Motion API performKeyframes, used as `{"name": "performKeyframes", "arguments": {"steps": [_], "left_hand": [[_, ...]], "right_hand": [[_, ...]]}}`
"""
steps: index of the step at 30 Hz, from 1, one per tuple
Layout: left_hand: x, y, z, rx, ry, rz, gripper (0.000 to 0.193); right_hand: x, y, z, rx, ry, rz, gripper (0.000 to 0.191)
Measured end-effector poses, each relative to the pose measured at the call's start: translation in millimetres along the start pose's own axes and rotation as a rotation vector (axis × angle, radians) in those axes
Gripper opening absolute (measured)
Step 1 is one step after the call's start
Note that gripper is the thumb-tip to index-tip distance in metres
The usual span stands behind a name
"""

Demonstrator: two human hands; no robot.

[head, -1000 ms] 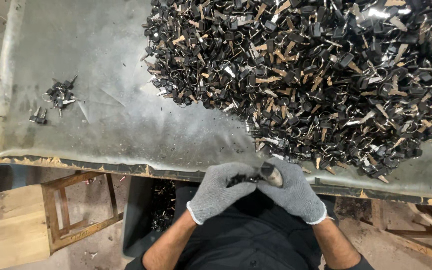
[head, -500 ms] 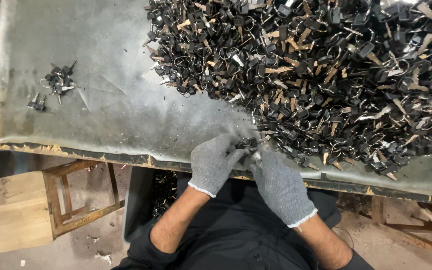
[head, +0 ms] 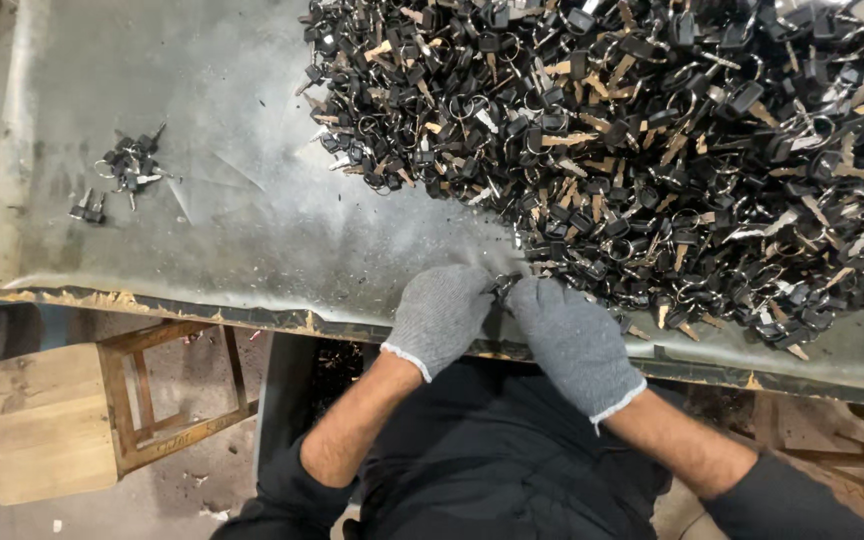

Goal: The person, wearing gloves, picks keys one at a time from a large pile of keys on a workbench and places selected keys onto a separate growing pile on the left side of the bench, continuing this sorting cycle throughout the episode.

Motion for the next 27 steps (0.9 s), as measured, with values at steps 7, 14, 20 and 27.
{"name": "performKeyframes", "arguments": {"steps": [7,14,20,27], "left_hand": [[0,10,-2,-0.054,0.041,-0.084,0.014],[9,3,-1,0.087,-0.006,0.086,0.021],[14,8,1,-0.017,0.043,0.106,0.011],[21,19,6,-0.116,0.159,0.149,0.005]], "right_hand": [[6,26,-8,0.113,0.234,-0.16,0.015],[-1,38,28,-0.454,0.34,-0.667,0.038],[10,23,10,-0.325,0.286,-0.306,0.024],[1,8,-1,-0.11,0.293,-0.209,0.01]]}}
Point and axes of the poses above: each hand's wrist, its own x-axis away from the middle knuckle, its own y-axis out of the palm, z = x × y, the point moved 5 cm from there along -x, towards the middle knuckle, and after that the axes turned 15 degrees about y, right-handed, at the moved point
